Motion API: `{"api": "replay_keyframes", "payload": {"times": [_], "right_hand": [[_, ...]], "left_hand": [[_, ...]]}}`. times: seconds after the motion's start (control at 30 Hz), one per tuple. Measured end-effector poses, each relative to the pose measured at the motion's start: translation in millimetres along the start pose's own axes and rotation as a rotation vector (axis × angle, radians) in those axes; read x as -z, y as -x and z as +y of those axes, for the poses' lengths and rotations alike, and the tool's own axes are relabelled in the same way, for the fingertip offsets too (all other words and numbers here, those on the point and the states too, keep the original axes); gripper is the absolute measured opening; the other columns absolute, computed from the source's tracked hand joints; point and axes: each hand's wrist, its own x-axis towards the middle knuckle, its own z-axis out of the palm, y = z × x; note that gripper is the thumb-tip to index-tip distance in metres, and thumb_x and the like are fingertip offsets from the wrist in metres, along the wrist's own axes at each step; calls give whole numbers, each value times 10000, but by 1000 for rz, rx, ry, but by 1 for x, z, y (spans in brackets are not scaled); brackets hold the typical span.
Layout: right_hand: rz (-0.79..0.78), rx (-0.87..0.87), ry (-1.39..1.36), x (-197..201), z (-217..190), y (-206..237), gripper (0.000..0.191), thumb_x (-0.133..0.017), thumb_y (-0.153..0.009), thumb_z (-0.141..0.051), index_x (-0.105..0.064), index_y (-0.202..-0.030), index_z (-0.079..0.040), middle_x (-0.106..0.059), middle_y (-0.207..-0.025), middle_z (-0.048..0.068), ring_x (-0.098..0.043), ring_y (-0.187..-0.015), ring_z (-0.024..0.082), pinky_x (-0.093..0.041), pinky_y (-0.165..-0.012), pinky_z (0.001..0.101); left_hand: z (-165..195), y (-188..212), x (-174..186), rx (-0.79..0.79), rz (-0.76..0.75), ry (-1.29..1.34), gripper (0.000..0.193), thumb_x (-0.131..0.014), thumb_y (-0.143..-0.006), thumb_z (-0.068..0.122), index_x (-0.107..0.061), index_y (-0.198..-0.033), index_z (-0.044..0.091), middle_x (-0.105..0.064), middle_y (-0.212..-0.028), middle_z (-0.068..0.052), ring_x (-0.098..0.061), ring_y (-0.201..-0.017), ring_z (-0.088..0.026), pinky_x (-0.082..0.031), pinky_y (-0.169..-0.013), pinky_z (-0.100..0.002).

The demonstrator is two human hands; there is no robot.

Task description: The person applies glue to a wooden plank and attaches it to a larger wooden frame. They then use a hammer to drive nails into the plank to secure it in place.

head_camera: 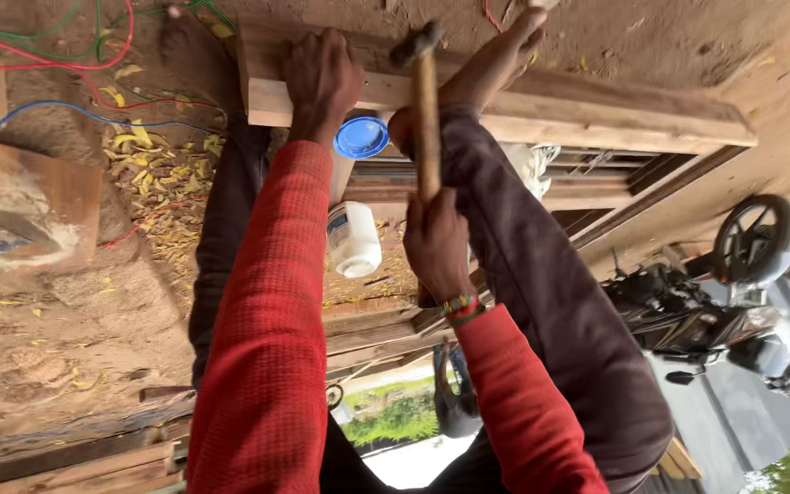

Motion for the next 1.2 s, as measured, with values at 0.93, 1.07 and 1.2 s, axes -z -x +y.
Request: {"api": "replay_keyframes", "payload": {"times": [0.93, 1.07, 1.2], "right_hand": [[114, -110, -60, 18, -11, 9, 315, -556, -1054, -255, -411, -1071, 24, -616, -639, 260, -671, -579, 444, -460, -433, 509], [-223, -268, 98, -14, -16, 6, 263, -551, -1050, -236, -423, -1046, -7, -621, -562, 226, -646, -445, 408, -461, -431, 486], [-3, 37, 133, 18, -9, -20, 309, -611, -1021, -235, -433, -1078, 11, -648, -625, 215, -636, -504, 412, -483, -451, 480]], "left_hand": [[9, -1, 21, 8, -22, 33, 159, -653, -902, 197, -685, -946, 47, -714, -793, -185, -684, -712, -395, -507, -820, -593], [8, 15, 17, -30, 27, 87, 173, -639, -960, 241, -667, -912, 76, -705, -846, -189, -689, -799, -386, -520, -712, -544], [39, 10, 12, -137, 307, 61, 164, -688, -872, 234, -662, -902, 75, -703, -818, -183, -701, -750, -368, -535, -684, -526]]}}
